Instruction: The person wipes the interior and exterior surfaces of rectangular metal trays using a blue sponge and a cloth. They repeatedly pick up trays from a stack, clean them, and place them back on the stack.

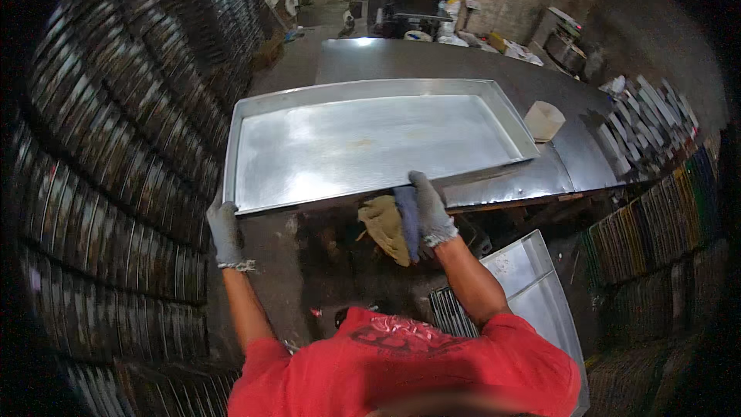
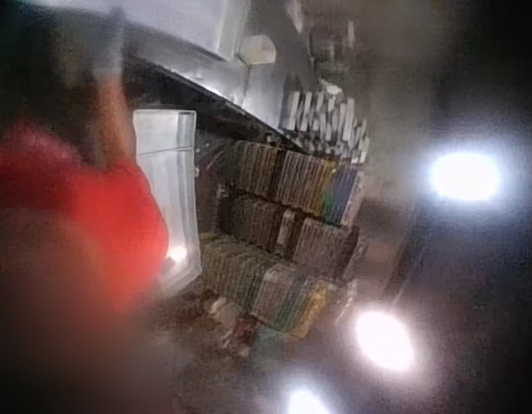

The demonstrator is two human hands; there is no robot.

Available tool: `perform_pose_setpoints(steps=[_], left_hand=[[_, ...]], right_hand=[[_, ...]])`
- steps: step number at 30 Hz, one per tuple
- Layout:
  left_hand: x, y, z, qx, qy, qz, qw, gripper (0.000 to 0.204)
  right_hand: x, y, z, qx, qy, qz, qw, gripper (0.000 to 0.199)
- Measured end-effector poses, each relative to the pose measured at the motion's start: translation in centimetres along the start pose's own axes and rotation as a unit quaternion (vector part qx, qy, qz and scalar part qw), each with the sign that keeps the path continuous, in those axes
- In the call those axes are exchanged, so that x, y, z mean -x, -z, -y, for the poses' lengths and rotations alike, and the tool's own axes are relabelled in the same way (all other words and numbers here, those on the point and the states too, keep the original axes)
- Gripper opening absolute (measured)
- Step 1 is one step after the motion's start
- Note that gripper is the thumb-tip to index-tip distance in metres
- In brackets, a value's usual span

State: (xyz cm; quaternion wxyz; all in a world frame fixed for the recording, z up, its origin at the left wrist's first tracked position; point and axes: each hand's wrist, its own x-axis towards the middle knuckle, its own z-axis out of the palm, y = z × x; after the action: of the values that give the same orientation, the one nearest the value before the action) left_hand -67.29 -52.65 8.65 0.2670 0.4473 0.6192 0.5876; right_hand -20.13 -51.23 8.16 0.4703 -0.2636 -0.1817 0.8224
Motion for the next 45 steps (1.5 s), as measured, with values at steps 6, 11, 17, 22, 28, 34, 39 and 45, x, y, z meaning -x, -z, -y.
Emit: perform_pose_setpoints(steps=[6,11,17,22,28,34,39,45], left_hand=[[-9.0,-4.1,-3.3,-0.274,-0.018,-0.038,0.961,0.053],[-8.5,-17.6,-11.9,-0.321,-0.326,-0.035,0.888,0.049],[-0.2,-49.4,-25.0,-0.063,-0.595,0.48,0.641,0.052],[8.6,-68.5,-29.6,-0.325,-0.608,0.584,0.428,0.047],[10.7,-79.3,-27.3,-0.372,-0.582,0.634,0.347,0.053],[9.8,-79.5,-17.7,-0.387,-0.534,0.679,0.322,0.061],[11.0,-77.1,-13.8,-0.323,-0.545,0.588,0.503,0.066],[-2.0,-77.2,-16.9,-0.145,-0.695,0.306,0.635,0.024]], right_hand=[[-5.4,2.3,1.7,0.412,0.232,-0.085,0.877,0.054],[6.4,8.5,-1.3,0.373,0.157,-0.334,0.851,0.044],[16.6,11.3,-3.9,0.24,0.258,-0.526,0.774,0.029],[23.9,13.5,-8.0,0.202,0.374,-0.655,0.625,0.024],[35.7,17.4,-19.0,0.13,0.392,-0.826,0.384,0.02],[39.8,18.8,-26.0,0.046,0.388,-0.872,0.296,0.02],[40.4,18.7,-24.0,0.065,0.379,-0.857,0.343,0.02],[42.4,16.1,-18.6,0.232,0.32,-0.832,0.39,0.019]])
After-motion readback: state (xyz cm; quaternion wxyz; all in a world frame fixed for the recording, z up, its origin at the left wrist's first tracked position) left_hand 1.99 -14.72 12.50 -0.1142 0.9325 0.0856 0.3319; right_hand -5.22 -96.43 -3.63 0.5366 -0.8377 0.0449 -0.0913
